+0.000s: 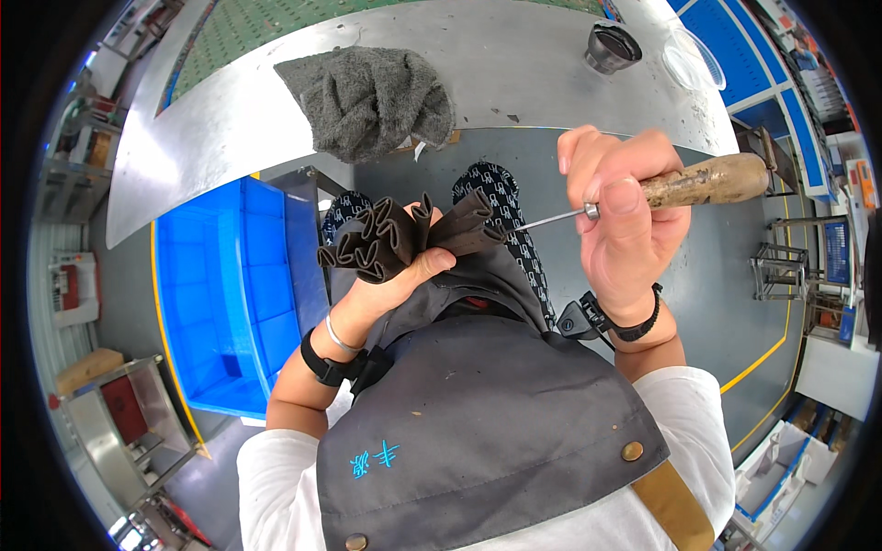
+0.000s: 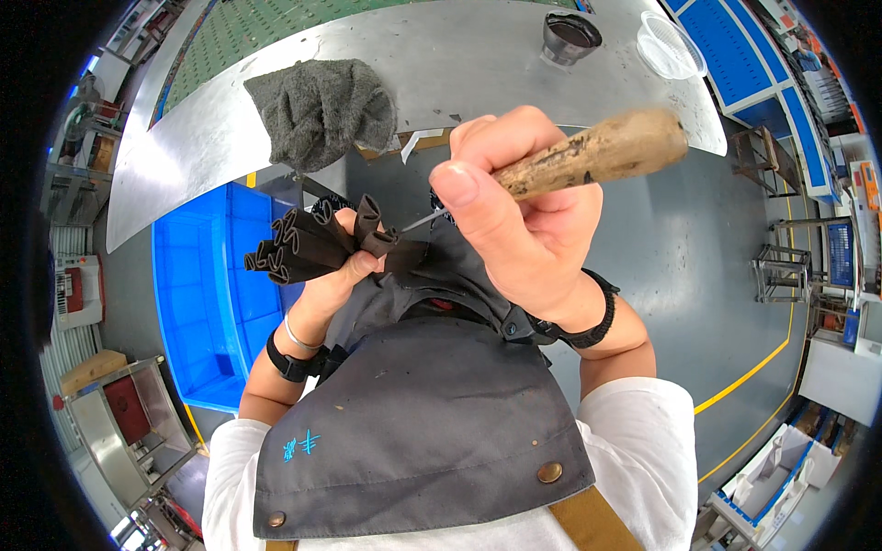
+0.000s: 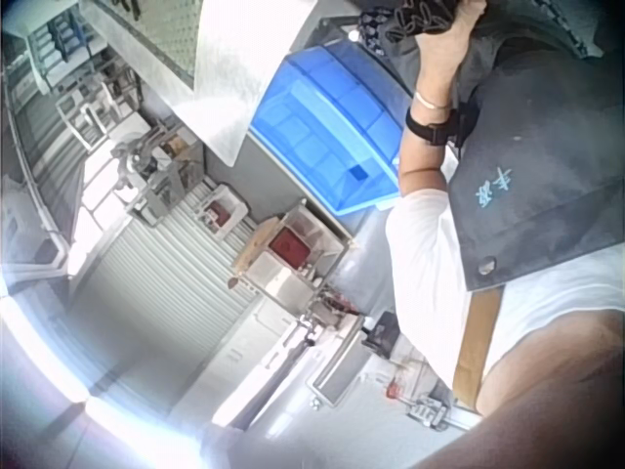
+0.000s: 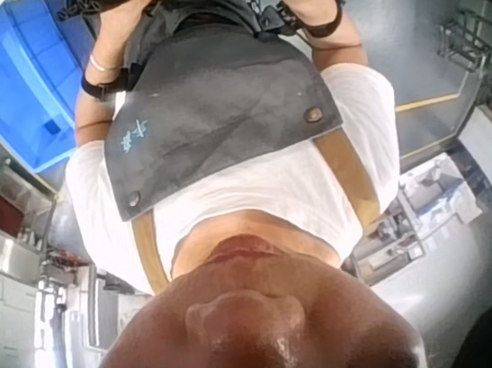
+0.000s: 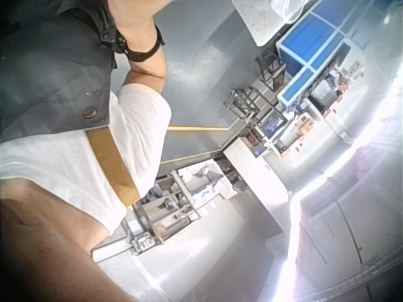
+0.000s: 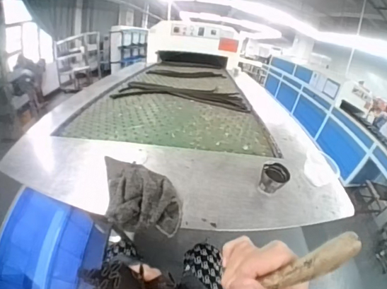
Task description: Dyeing the edges of a bundle of leather strips using an applicator tool.
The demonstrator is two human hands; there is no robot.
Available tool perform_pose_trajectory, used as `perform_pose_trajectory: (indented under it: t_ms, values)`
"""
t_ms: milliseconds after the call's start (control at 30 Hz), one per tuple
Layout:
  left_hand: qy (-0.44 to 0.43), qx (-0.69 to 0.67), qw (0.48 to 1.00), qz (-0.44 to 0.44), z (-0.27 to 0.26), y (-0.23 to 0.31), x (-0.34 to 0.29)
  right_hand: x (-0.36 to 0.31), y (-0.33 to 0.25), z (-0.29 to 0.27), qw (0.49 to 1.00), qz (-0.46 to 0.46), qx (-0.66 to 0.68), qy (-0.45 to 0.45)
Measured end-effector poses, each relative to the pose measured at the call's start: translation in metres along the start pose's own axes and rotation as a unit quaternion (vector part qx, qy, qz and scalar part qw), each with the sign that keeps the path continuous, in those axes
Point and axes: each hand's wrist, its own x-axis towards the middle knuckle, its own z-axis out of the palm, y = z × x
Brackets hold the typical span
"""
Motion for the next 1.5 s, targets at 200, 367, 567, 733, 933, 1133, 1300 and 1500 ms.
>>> perform_pose_trajectory:
  t_ms: [200,367,567,733,933,1133,1300,1500]
  values:
    - [-0.014,-0.011,1.000,-0.018,0.000,0.000,-0.001,-0.004,-0.002,-0.001,0.999,-0.013,-0.024,-0.018]
    - [0.004,0.002,1.000,-0.005,0.001,0.000,0.000,-0.005,-0.001,-0.005,0.997,-0.038,-0.049,-0.037]
    - [-0.015,-0.024,0.999,-0.025,0.000,-0.002,-0.001,-0.003,-0.001,-0.005,0.999,-0.044,-0.010,-0.020]
    - [-0.004,0.008,1.000,-0.014,0.001,-0.002,-0.001,-0.005,0.003,-0.003,0.998,-0.047,-0.031,-0.023]
    - [-0.047,-0.002,0.998,-0.047,-0.006,0.002,0.000,-0.005,0.002,-0.006,0.998,-0.045,-0.049,-0.015]
    - [0.031,0.035,0.999,-0.008,0.009,0.022,0.003,0.001,0.005,-0.008,0.996,-0.079,-0.037,0.014]
    - [0.024,0.169,0.970,0.170,0.014,0.008,0.007,0.001,-0.001,-0.003,0.996,-0.054,-0.065,0.021]
    - [0.034,0.152,0.943,0.294,0.013,0.005,0.014,-0.004,0.004,-0.005,0.998,-0.055,-0.010,0.026]
